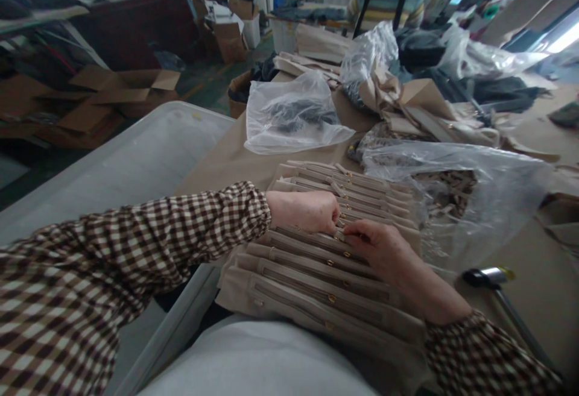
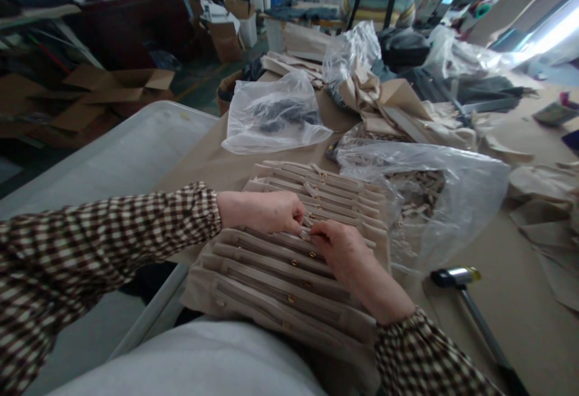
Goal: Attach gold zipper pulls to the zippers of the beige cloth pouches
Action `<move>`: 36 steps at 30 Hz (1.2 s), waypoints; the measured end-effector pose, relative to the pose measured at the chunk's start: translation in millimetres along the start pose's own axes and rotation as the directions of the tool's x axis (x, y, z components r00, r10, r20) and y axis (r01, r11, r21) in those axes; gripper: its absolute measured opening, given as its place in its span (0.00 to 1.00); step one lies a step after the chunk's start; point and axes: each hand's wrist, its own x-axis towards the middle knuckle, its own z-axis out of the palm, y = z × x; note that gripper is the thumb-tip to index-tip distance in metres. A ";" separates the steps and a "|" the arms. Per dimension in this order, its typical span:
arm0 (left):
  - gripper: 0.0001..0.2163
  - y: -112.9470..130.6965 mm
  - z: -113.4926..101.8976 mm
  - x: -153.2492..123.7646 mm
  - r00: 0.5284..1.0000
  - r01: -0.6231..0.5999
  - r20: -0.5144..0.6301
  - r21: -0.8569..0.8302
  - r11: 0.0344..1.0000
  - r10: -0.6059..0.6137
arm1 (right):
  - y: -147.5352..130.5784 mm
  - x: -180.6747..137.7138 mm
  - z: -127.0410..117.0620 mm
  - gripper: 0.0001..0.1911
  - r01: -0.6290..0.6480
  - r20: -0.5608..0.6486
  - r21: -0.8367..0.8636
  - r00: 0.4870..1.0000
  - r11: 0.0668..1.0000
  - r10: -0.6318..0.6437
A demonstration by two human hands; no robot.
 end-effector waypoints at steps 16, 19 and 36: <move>0.07 -1.4 1.3 2.2 0.999 0.030 -0.013 0.069 0.997 -0.030 | -6.0 1.2 4.6 0.08 0.021 0.077 -0.249 0.997 0.968 -0.002; 0.08 -2.4 1.8 1.8 1.000 -0.007 -0.009 0.066 0.998 0.008 | -10.0 2.0 3.0 0.08 0.013 0.117 -0.306 0.993 0.952 0.024; 0.05 -3.8 3.1 -0.4 0.999 0.035 -0.023 0.089 0.995 -0.033 | -15.9 10.0 5.5 0.09 -0.036 0.088 -0.370 0.993 0.928 0.073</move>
